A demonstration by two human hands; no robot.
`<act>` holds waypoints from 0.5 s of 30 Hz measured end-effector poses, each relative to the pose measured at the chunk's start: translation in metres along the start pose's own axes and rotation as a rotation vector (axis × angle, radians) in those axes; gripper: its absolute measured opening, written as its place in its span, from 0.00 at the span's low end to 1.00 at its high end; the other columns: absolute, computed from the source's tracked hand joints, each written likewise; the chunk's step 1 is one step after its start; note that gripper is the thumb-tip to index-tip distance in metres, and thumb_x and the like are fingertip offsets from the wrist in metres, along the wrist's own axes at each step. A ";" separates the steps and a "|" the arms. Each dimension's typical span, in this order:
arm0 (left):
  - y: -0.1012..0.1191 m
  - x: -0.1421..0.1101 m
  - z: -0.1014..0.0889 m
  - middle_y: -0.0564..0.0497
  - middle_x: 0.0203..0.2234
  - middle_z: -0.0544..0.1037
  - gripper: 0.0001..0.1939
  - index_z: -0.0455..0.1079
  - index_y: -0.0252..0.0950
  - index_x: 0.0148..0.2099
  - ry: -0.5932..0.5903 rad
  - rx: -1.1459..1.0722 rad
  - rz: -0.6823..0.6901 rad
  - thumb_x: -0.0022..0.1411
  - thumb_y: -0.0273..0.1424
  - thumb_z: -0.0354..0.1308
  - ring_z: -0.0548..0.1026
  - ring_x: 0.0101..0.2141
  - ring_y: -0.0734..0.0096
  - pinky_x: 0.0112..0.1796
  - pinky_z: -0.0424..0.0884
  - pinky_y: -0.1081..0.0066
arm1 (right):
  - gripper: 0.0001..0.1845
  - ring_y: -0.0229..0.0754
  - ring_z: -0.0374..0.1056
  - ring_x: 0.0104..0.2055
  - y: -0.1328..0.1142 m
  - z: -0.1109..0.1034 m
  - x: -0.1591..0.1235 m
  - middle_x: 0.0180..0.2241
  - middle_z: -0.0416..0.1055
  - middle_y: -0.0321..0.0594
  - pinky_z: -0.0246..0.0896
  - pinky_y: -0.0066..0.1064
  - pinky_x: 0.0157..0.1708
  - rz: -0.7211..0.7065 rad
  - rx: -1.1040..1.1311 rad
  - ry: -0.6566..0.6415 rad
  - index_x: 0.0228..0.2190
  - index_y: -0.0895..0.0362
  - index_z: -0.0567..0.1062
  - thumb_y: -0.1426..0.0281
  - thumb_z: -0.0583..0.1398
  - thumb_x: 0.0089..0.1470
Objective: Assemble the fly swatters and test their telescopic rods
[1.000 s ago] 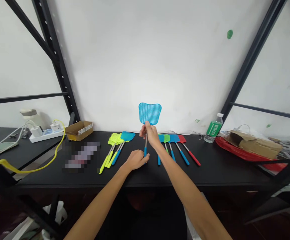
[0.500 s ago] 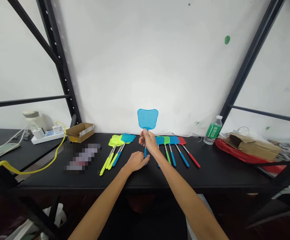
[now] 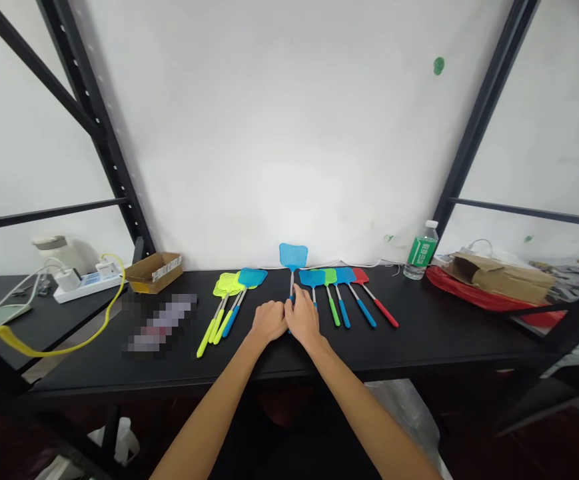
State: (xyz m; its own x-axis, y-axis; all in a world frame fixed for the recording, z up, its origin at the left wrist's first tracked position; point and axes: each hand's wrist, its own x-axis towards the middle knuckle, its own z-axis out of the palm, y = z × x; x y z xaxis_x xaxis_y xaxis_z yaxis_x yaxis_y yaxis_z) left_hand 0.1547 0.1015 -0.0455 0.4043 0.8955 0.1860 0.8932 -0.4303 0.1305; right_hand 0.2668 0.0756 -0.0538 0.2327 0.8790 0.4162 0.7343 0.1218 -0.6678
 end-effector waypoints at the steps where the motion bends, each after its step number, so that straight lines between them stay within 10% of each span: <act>1: 0.000 0.000 -0.001 0.38 0.36 0.78 0.21 0.74 0.33 0.37 -0.004 0.003 0.003 0.69 0.37 0.42 0.77 0.41 0.55 0.40 0.67 0.64 | 0.29 0.54 0.66 0.56 0.000 0.001 0.000 0.58 0.63 0.53 0.62 0.41 0.49 -0.011 0.001 0.014 0.62 0.57 0.61 0.67 0.49 0.60; 15: 0.001 0.000 -0.002 0.39 0.36 0.79 0.16 0.75 0.34 0.38 -0.017 0.040 0.037 0.64 0.35 0.47 0.78 0.41 0.54 0.40 0.68 0.65 | 0.18 0.50 0.66 0.52 0.001 0.000 -0.006 0.54 0.66 0.44 0.63 0.38 0.45 -0.089 -0.017 0.050 0.45 0.51 0.76 0.69 0.49 0.61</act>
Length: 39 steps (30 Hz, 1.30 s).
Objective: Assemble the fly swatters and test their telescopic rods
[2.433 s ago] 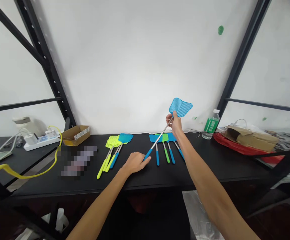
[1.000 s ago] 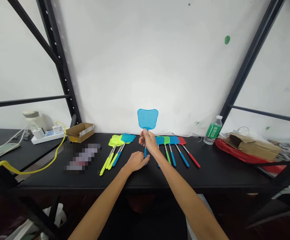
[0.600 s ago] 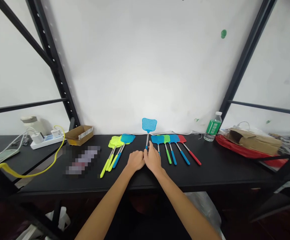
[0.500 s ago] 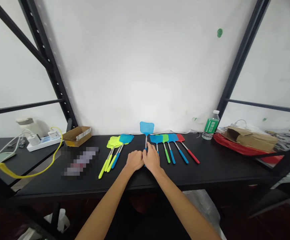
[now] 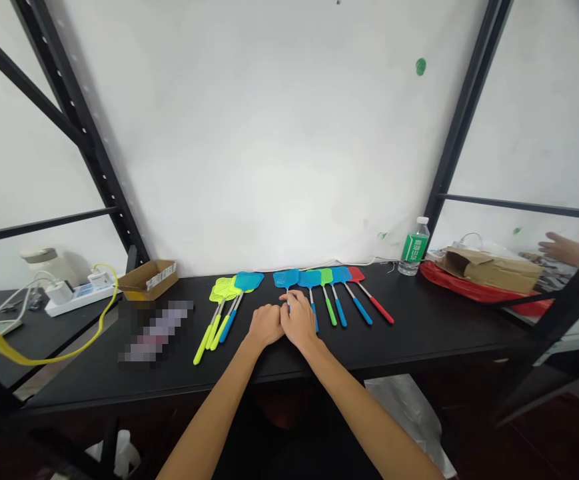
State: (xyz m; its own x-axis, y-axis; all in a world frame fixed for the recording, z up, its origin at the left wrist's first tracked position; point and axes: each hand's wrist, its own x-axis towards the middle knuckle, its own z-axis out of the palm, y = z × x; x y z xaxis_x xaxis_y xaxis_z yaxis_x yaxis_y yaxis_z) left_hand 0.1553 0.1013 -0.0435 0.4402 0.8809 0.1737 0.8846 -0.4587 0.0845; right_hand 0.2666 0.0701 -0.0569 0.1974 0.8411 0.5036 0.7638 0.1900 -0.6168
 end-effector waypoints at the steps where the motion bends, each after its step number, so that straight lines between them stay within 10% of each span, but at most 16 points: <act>1: 0.000 0.000 0.000 0.39 0.36 0.79 0.16 0.74 0.34 0.39 0.007 0.000 0.015 0.64 0.35 0.47 0.78 0.40 0.54 0.39 0.68 0.65 | 0.18 0.49 0.66 0.52 -0.001 -0.001 0.000 0.53 0.67 0.44 0.64 0.38 0.44 -0.010 0.008 0.002 0.44 0.51 0.76 0.69 0.49 0.61; 8: -0.001 0.000 0.001 0.41 0.38 0.80 0.19 0.68 0.37 0.55 0.057 -0.038 0.028 0.65 0.36 0.46 0.78 0.39 0.52 0.37 0.69 0.64 | 0.18 0.47 0.66 0.49 -0.006 -0.005 -0.002 0.48 0.69 0.41 0.63 0.36 0.46 -0.080 0.067 0.049 0.43 0.50 0.75 0.69 0.48 0.63; 31: 0.000 -0.001 0.001 0.41 0.35 0.79 0.16 0.75 0.35 0.42 0.038 0.001 0.033 0.65 0.37 0.48 0.78 0.37 0.58 0.38 0.68 0.66 | 0.16 0.44 0.65 0.45 -0.005 -0.002 -0.002 0.44 0.69 0.42 0.60 0.34 0.41 -0.125 0.079 0.112 0.37 0.53 0.75 0.70 0.48 0.64; 39: -0.018 0.004 0.005 0.41 0.44 0.77 0.17 0.75 0.39 0.48 0.509 0.038 -0.253 0.64 0.34 0.48 0.72 0.46 0.54 0.47 0.61 0.59 | 0.15 0.44 0.65 0.45 -0.004 -0.002 -0.001 0.43 0.70 0.41 0.60 0.33 0.43 -0.144 0.101 0.133 0.38 0.53 0.76 0.70 0.49 0.63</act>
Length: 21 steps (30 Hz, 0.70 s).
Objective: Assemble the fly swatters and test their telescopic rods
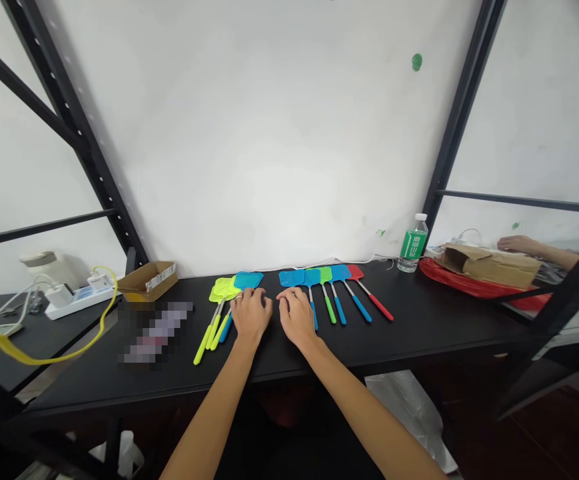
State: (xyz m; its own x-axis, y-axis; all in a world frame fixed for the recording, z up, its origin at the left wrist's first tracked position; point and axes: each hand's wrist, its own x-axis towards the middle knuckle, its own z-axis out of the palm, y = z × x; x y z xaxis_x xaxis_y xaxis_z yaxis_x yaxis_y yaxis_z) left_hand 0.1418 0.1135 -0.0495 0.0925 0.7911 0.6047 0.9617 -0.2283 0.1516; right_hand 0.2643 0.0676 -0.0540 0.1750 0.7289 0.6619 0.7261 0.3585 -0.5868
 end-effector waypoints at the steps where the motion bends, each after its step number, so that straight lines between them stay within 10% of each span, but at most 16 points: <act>1: -0.003 0.000 0.003 0.40 0.45 0.76 0.17 0.75 0.38 0.49 0.026 0.044 -0.050 0.61 0.33 0.50 0.71 0.48 0.51 0.48 0.59 0.56 | 0.15 0.44 0.65 0.45 0.000 0.000 0.000 0.43 0.70 0.41 0.60 0.34 0.42 -0.002 0.002 0.000 0.38 0.53 0.76 0.70 0.49 0.63; 21: -0.008 0.001 0.007 0.41 0.42 0.75 0.18 0.70 0.39 0.53 -0.120 0.070 -0.160 0.67 0.27 0.43 0.73 0.44 0.55 0.37 0.67 0.65 | 0.17 0.43 0.65 0.45 -0.003 -0.003 0.000 0.43 0.70 0.42 0.61 0.31 0.41 0.012 -0.014 -0.056 0.36 0.53 0.76 0.69 0.48 0.64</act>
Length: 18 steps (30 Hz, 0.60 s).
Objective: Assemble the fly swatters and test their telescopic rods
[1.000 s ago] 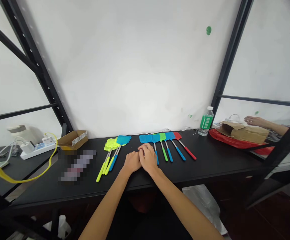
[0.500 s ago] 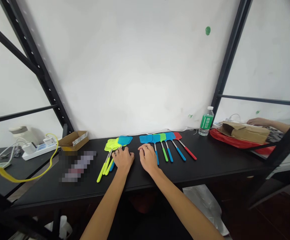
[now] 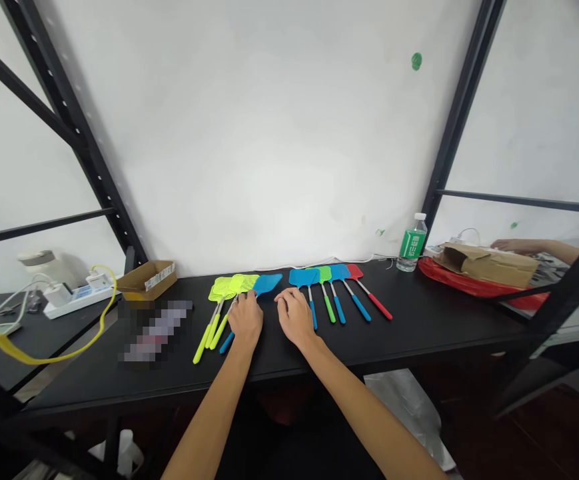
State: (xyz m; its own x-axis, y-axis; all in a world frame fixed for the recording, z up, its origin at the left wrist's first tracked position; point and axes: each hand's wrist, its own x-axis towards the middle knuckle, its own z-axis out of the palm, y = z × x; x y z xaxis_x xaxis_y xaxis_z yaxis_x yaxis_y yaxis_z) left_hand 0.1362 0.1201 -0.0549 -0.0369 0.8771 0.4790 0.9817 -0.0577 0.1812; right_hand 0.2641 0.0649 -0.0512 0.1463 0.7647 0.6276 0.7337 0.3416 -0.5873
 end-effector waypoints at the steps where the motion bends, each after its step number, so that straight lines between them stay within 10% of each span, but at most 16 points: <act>1: 0.000 0.000 0.000 0.41 0.42 0.74 0.18 0.70 0.39 0.54 0.026 0.005 -0.001 0.68 0.27 0.42 0.73 0.44 0.55 0.38 0.67 0.64 | 0.17 0.43 0.66 0.45 0.000 0.000 0.000 0.43 0.70 0.42 0.61 0.31 0.40 0.001 0.000 -0.004 0.36 0.53 0.76 0.69 0.48 0.64; 12: 0.016 -0.009 -0.020 0.42 0.49 0.72 0.22 0.64 0.40 0.62 0.210 -0.206 0.404 0.73 0.33 0.38 0.74 0.43 0.63 0.41 0.67 0.69 | 0.17 0.44 0.71 0.42 0.003 0.005 0.005 0.43 0.75 0.43 0.63 0.33 0.43 0.044 0.277 0.090 0.48 0.55 0.74 0.65 0.53 0.62; 18: 0.018 -0.013 -0.021 0.44 0.47 0.73 0.21 0.65 0.41 0.61 0.208 -0.361 0.576 0.73 0.36 0.39 0.73 0.45 0.67 0.45 0.67 0.72 | 0.23 0.38 0.62 0.23 0.006 0.003 0.011 0.23 0.69 0.36 0.56 0.28 0.23 0.251 0.742 0.206 0.31 0.56 0.77 0.52 0.52 0.61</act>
State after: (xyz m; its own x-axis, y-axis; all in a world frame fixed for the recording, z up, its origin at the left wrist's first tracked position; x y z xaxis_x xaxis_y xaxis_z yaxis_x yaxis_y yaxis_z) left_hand 0.1508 0.0978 -0.0392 0.3996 0.5520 0.7318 0.7340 -0.6710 0.1053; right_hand 0.2684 0.0775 -0.0494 0.4207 0.7752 0.4712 0.0424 0.5020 -0.8638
